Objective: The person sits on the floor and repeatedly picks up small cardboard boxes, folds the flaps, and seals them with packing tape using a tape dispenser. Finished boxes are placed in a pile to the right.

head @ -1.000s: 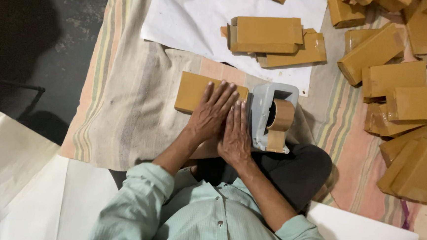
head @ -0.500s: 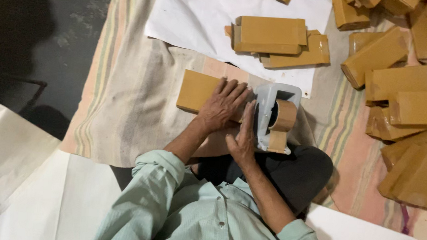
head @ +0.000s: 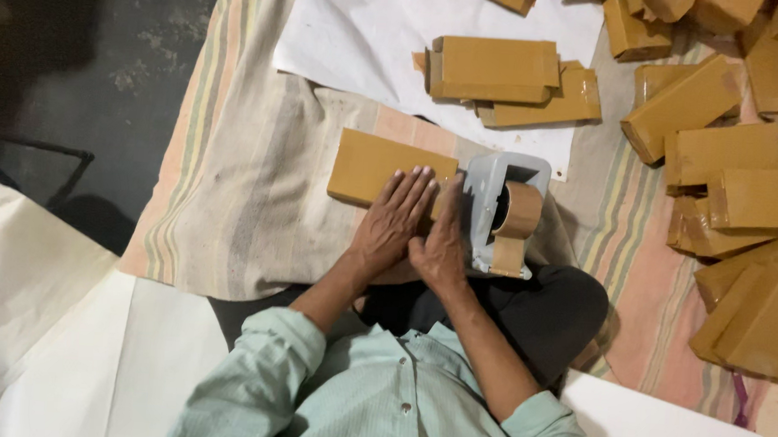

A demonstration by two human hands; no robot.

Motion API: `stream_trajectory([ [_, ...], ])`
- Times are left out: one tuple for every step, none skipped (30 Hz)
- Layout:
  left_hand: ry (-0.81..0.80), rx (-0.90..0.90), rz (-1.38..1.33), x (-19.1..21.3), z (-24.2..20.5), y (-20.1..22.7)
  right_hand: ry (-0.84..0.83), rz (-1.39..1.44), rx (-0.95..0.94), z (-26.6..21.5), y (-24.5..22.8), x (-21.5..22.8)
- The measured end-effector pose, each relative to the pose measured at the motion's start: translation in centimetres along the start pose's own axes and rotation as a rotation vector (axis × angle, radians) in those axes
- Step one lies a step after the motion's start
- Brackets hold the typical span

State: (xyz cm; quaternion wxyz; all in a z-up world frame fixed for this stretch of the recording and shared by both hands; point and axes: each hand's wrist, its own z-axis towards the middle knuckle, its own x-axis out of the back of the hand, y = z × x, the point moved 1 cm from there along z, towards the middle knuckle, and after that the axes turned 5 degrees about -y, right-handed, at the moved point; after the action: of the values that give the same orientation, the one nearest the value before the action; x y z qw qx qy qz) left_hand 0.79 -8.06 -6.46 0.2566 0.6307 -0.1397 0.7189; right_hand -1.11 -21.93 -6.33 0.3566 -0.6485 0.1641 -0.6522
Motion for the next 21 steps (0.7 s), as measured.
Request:
stream_trajectory([
  [-0.022, 0.013, -0.018, 0.1, -1.4, 0.5, 0.003, 0.017, 0.0, -0.3, 0.1, 0.2],
  [-0.037, 0.025, -0.031, 0.2, -2.3, 0.8, 0.012, 0.034, 0.005, -0.2, 0.2, 0.4],
  [-0.057, 0.022, -0.1, 0.5, -3.0, 1.0, 0.002, -0.023, 0.006, -0.2, 0.1, 0.4],
  [-0.074, 0.012, -0.17, 0.9, -3.4, 1.2, -0.001, -0.083, 0.004, -0.1, 0.0, 0.4],
  [-0.092, 0.001, -0.239, 1.3, -3.5, 1.0, -0.004, -0.142, 0.002, 0.0, 0.0, 0.6],
  [-0.088, 0.036, -0.25, 1.7, -3.6, 0.5, 0.008, -0.128, 0.021, -0.1, -0.1, 0.4],
  [-0.084, 0.07, -0.261, 2.1, -3.6, -0.4, 0.02, -0.114, 0.04, -0.2, -0.3, 0.2],
  [-0.078, 0.105, -0.269, 2.5, -3.3, -1.7, 0.033, -0.1, 0.061, 0.0, -0.4, 0.1],
  [-0.028, 0.188, -0.299, 2.9, -2.9, -3.3, 0.042, -0.097, 0.081, 0.0, -0.5, 0.1],
  [0.023, 0.261, -0.334, 3.2, -2.3, -5.0, 0.057, -0.1, 0.095, -0.1, -0.4, 0.2],
  [0.074, 0.335, -0.37, 3.3, -1.8, -6.4, 0.071, -0.104, 0.108, -0.2, -0.2, 0.4],
  [0.08, 0.463, -0.59, 3.1, -1.6, -7.3, 0.08, -0.014, 0.053, -0.6, 0.1, 0.4],
  [0.083, 0.591, -0.811, 2.8, -1.5, -7.9, 0.088, 0.075, -0.002, -1.0, 0.4, 0.5],
  [0.094, 0.712, -1.025, 2.5, -1.1, -8.6, 0.104, 0.165, -0.046, -0.6, 0.8, 0.5],
  [0.08, 0.731, -1.054, 2.2, -0.7, -8.9, 0.119, 0.349, -0.026, 0.0, 1.1, 0.5],
  [0.058, 0.759, -1.082, 1.7, -0.9, -8.9, 0.126, 0.537, -0.013, 0.1, 1.4, 0.4],
  [0.037, 0.786, -1.11, 1.3, -1.1, -8.8, 0.132, 0.725, 0.0, 0.4, 1.6, 0.2],
  [0.069, 0.749, -1.113, 0.8, -1.3, -8.8, 0.133, 0.765, -0.003, 0.3, 1.9, 0.0],
  [0.101, 0.712, -1.116, 0.4, -1.5, -8.8, 0.134, 0.805, -0.005, 0.3, 2.1, -0.2],
  [0.14, 0.682, -1.121, 0.0, -2.0, -8.7, 0.126, 0.845, -0.004, 0.0, 2.2, -0.2],
  [0.136, 0.678, -1.174, -0.4, -2.5, -8.5, 0.125, 0.766, -0.023, -0.5, 2.1, -0.2],
])
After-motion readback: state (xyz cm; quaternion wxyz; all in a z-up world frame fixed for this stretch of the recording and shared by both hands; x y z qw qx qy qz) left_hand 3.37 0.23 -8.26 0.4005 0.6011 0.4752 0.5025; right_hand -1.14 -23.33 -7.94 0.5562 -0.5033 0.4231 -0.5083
